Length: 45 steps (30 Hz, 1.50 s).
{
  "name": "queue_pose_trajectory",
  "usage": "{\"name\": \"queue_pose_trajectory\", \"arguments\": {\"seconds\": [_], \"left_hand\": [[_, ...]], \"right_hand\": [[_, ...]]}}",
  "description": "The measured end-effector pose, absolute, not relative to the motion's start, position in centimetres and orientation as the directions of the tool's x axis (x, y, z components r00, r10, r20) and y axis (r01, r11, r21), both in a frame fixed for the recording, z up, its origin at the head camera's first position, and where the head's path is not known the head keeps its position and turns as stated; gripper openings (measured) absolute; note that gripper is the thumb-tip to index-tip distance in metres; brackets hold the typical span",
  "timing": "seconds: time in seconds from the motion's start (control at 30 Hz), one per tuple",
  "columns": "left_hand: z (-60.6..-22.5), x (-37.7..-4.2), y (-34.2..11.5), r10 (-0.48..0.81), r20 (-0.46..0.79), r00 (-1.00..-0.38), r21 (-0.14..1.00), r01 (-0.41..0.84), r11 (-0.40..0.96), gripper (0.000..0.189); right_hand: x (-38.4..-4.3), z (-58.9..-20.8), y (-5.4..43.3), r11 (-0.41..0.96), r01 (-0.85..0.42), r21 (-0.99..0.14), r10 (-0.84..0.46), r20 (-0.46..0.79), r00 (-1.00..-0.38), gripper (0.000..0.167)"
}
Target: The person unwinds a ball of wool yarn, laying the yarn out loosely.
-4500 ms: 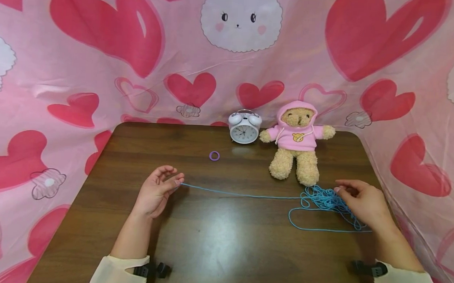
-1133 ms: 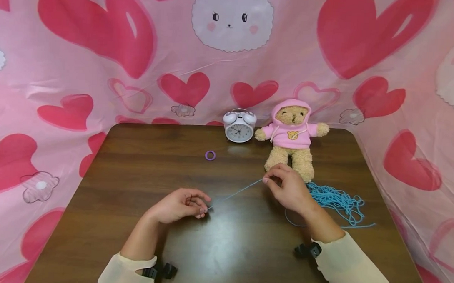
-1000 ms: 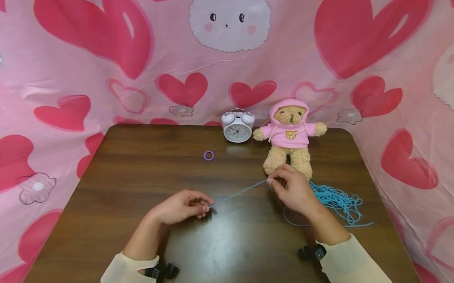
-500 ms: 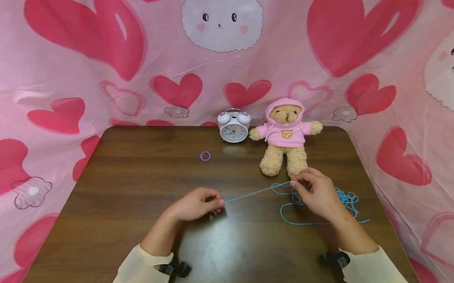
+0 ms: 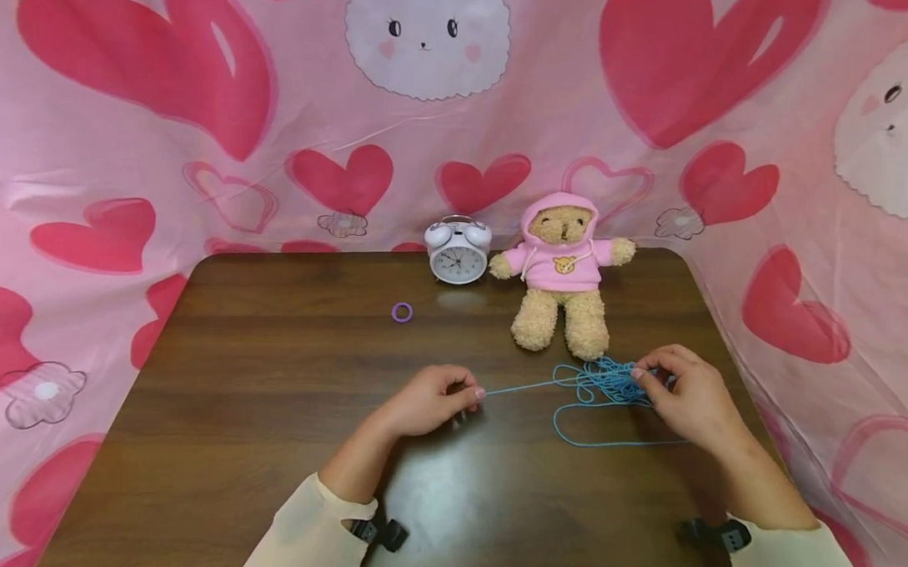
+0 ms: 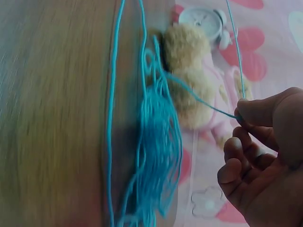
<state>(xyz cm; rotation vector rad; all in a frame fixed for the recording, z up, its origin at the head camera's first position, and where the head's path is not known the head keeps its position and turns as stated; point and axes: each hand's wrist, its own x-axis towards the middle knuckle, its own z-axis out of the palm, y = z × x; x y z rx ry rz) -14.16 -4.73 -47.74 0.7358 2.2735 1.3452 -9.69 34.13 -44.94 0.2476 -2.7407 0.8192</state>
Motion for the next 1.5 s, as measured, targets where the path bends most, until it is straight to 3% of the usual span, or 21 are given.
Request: {"name": "queue_pose_trajectory", "arguments": {"seconds": [0.43,0.8,1.23,1.5], "left_hand": [[-49.3,-15.6,0.4,0.618,0.067,-0.783,0.808,0.406,0.428,0.018],[-50.1,-16.1,4.4,0.598,0.095,-0.796,0.721,0.469,0.51,0.021],[-50.5,-16.5,6.8,0.564,-0.043,-0.825,0.562,0.447,0.697,0.034],[-50.2,-16.7,6.3,0.523,-0.082,-0.848,0.566,0.393,0.725,0.02]], "right_hand": [[-8.3,-46.4,40.3,0.879,-0.13,-0.458,-0.02,0.238,-0.971,0.004],[-7.7,-47.6,43.3,0.916,-0.032,-0.399,0.054,0.202,-0.978,0.009],[-9.5,-48.4,44.3,0.939,0.017,-0.343,0.041,0.065,-0.997,0.017],[-10.1,-48.1,44.1,0.926,0.018,-0.377,0.031,0.028,-0.999,0.016]]}}
